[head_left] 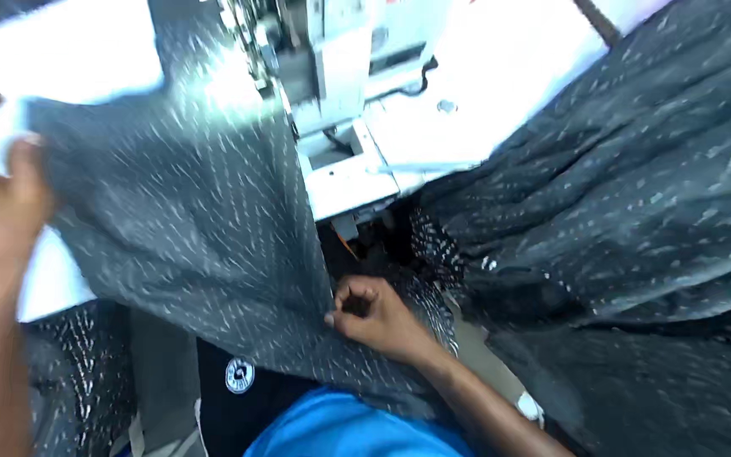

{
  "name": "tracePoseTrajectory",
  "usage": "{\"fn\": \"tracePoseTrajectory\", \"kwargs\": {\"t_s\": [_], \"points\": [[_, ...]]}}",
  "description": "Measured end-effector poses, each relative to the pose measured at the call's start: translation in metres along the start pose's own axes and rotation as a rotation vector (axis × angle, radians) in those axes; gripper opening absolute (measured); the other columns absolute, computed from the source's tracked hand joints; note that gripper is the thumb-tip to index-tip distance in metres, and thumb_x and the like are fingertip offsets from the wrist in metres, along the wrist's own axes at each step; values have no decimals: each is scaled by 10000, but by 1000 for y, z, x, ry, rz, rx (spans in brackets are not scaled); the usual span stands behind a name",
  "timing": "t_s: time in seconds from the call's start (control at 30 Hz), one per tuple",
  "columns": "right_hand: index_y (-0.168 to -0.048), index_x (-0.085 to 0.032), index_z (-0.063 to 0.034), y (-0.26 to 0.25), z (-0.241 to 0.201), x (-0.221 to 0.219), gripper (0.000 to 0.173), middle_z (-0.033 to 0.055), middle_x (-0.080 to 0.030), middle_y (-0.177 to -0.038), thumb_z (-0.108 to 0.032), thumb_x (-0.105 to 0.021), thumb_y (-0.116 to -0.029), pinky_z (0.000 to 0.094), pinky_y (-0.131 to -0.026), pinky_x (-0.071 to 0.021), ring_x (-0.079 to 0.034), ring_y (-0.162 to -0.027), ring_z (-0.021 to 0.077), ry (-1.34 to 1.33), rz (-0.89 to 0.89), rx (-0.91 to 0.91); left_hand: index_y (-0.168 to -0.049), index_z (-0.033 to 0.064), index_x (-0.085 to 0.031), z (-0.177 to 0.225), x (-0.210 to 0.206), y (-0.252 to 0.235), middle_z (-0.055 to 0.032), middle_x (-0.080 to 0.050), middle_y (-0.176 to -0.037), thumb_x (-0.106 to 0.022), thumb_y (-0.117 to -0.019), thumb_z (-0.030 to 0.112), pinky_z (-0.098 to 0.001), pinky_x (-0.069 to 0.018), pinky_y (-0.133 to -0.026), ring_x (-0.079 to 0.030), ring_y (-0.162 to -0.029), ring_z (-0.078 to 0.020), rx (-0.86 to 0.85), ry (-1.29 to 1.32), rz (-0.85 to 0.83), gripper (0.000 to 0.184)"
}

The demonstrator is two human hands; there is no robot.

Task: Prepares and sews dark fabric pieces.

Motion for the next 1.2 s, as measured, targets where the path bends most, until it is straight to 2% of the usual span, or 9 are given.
{"fn": "tracePoseTrajectory", "kwargs": {"t_s": [0.03, 0.1, 0.2, 0.37, 0.7, 0.83, 0.93, 1.07, 1.2], "points": [[-902, -701, -69, 0, 2, 0, 135, 8, -678, -920, -196, -744, -911, 264, -748, -562, -644, -859, 71, -30, -27, 29, -1447, -58, -471, 45, 4, -1, -298, -429, -1521, -448, -1083, 258, -547, -383, -1154, -449, -1399, -426, -114, 16, 20, 483], [-901, -665, -100, -3, 4, -1, 93, -37, -639, -830, -169, -728, -906, 217, -633, -515, -601, -731, 27, -122, -64, 45, -1407, -45, -529, 114, -5, -1, -265, -470, -1491, -439, -1054, 240, -534, -439, -1111, -494, -1356, -387, -231, 111, 15, 463], [-922, -647, -112, 0, -3, 1, 65, -47, -625, -784, -149, -700, -920, 212, -581, -499, -585, -665, 21, -186, -164, 42, -1432, 52, -561, 158, -34, -3, -146, -527, -1487, -328, -1073, 355, -547, -401, -1123, -487, -1378, -319, -236, 157, -124, 524], [-936, -632, -122, 7, -7, 6, 64, -69, -606, -756, -162, -683, -934, 188, -567, -477, -566, -646, -6, -205, -172, 71, -1523, 97, -479, 161, -56, -13, -90, -445, -1589, -274, -1076, 402, -570, -324, -1159, -390, -1465, -324, -216, 67, -205, 579], [-890, -619, -110, -35, -48, 16, 122, -60, -605, -732, -182, -652, -983, 173, -581, -483, -564, -640, -9, -178, -73, 198, -1620, 69, -294, 128, -73, -78, -136, -233, -1698, -209, -1058, 512, -619, -155, -1238, -159, -1579, -340, -172, 23, -372, 721], [-926, -613, -111, -39, -51, 14, 86, -17, -610, -720, -152, -681, -960, 195, -567, -495, -579, -619, 38, -198, 41, 143, -1600, 53, -333, 115, -75, -84, -169, -270, -1678, -271, -1077, 456, -538, -176, -1273, -221, -1567, -304, -106, 151, -188, 663], [-1223, -611, -96, -20, -43, 18, 339, 16, -725, -991, -265, -716, -949, 323, -790, -627, -714, -887, 96, 112, -160, 76, -1536, -18, -391, 127, -44, -15, -225, -338, -1622, -419, -1097, 305, -489, -383, -1182, -388, -1475, -328, -156, 241, 117, 546], [-836, -681, -95, 38, -39, 38, 248, 43, -611, -668, -320, -696, -939, 416, -542, -503, -600, -595, 175, 441, -625, 105, -1362, -27, -531, 112, -67, 159, -168, -591, -1350, -606, -1017, 218, -386, -550, -958, -628, -1150, -203, 79, 507, 108, 429], [-840, -722, -127, 74, -30, 56, 218, 52, -696, -850, -332, -729, -915, 473, -737, -576, -686, -827, 216, 574, -750, 92, -1399, -42, -496, 122, -100, 281, -156, -624, -1327, -699, -936, 180, -344, -617, -799, -688, -1016, -189, 411, 775, -197, 553]]}}
Point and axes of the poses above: each hand's wrist, its own y-axis away from the middle knuckle, its own x-axis out of the back of the hand, z = x × y, the point moved 3 cm from there along -y, towards the middle knuckle
